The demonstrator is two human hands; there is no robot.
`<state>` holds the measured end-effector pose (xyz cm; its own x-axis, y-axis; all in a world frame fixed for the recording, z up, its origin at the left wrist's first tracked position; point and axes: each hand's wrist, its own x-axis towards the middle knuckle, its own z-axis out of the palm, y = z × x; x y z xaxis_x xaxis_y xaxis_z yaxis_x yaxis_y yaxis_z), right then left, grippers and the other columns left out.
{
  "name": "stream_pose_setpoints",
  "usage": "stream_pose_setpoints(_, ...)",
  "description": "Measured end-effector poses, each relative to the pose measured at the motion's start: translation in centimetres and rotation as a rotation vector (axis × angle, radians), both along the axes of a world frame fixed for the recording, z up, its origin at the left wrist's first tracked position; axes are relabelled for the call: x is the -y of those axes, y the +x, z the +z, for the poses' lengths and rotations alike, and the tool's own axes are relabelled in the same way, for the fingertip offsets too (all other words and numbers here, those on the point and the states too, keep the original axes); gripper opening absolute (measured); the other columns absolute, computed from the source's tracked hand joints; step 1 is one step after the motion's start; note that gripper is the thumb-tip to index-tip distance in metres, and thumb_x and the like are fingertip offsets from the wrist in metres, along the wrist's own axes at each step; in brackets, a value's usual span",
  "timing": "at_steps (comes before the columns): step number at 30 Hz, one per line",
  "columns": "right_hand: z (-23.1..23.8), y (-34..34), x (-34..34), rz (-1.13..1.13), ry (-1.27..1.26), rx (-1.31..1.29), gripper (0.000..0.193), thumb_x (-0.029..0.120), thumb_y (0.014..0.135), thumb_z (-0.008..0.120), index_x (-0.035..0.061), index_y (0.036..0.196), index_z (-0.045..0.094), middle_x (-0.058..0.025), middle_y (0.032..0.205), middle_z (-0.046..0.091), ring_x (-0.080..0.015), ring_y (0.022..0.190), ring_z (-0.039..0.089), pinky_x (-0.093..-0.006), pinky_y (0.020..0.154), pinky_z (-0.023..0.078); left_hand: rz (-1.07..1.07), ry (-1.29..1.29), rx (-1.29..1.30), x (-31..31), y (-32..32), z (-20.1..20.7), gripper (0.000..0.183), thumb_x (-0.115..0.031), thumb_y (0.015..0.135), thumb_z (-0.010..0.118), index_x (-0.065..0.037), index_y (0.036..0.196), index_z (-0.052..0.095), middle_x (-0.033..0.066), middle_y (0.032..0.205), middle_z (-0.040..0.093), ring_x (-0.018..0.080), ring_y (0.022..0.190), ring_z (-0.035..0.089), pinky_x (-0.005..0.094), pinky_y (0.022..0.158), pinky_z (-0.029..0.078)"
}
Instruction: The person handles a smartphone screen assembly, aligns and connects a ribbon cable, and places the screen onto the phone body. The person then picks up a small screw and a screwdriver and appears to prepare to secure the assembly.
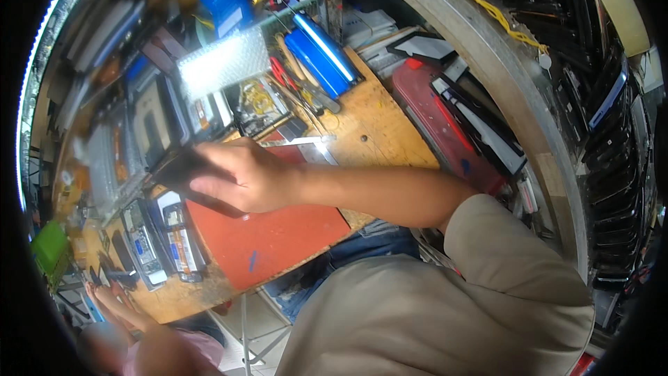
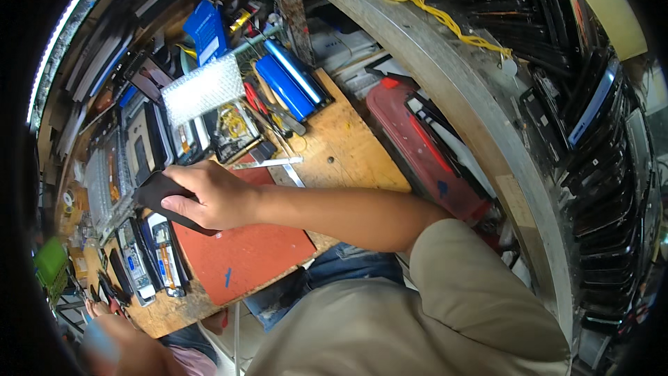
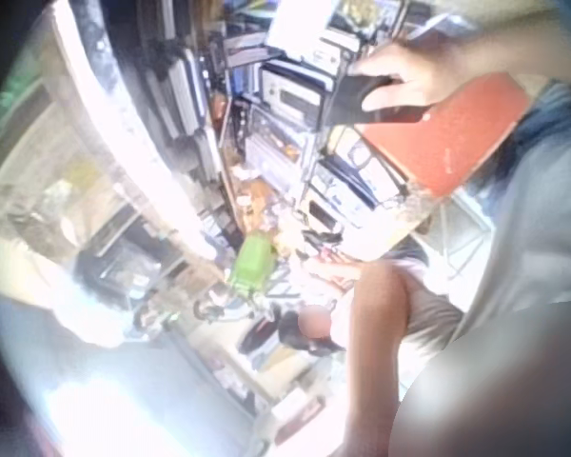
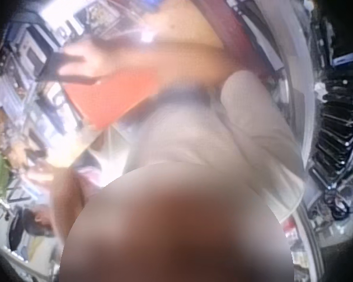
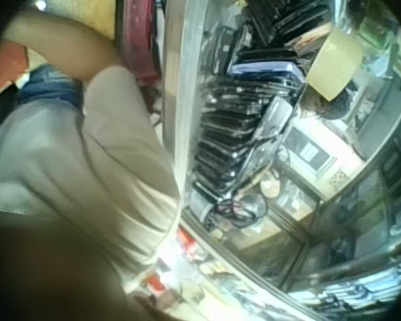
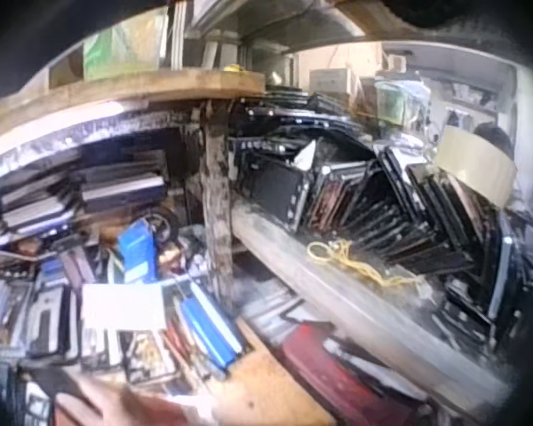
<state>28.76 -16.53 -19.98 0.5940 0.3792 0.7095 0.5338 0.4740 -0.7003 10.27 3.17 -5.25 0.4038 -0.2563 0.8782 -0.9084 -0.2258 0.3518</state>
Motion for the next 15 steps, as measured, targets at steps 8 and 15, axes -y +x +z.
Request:
stream_pose_setpoints(8, -0.5, -0.9, 0.3, 0.193, -0.243, 0.007, 0.026, 0.017, 0.095, 0.074, -0.0028, 0.109, 0.066, -0.0241, 0.087, 0.071, -0.0446, 0.085, 0.072, -0.0497, 0.075, 0.054, 0.025, 0.043, 0.009, 1.7, 0.1, -0.5, 0.024, -0.020, 0.104, 0.056, -0.001, 0.117, 0.061, 0.0102, 0.105, 0.063, 0.0191, 0.095, 0.060, 0.0310, 0.086, 0.048)
stream_pose_setpoints(15, -0.7, -0.8, 0.0, 0.154, -0.176, -0.028, 0.025, 0.018, 0.095, 0.073, -0.0024, 0.107, 0.066, -0.0241, 0.087, 0.072, -0.0446, 0.084, 0.072, -0.0494, 0.076, 0.055, 0.065, 0.070, -0.005, 1.7, -1.3, -0.4, 0.026, -0.019, 0.104, 0.057, 0.000, 0.122, 0.060, 0.0115, 0.110, 0.063, 0.0203, 0.100, 0.060, 0.0322, 0.092, 0.047)
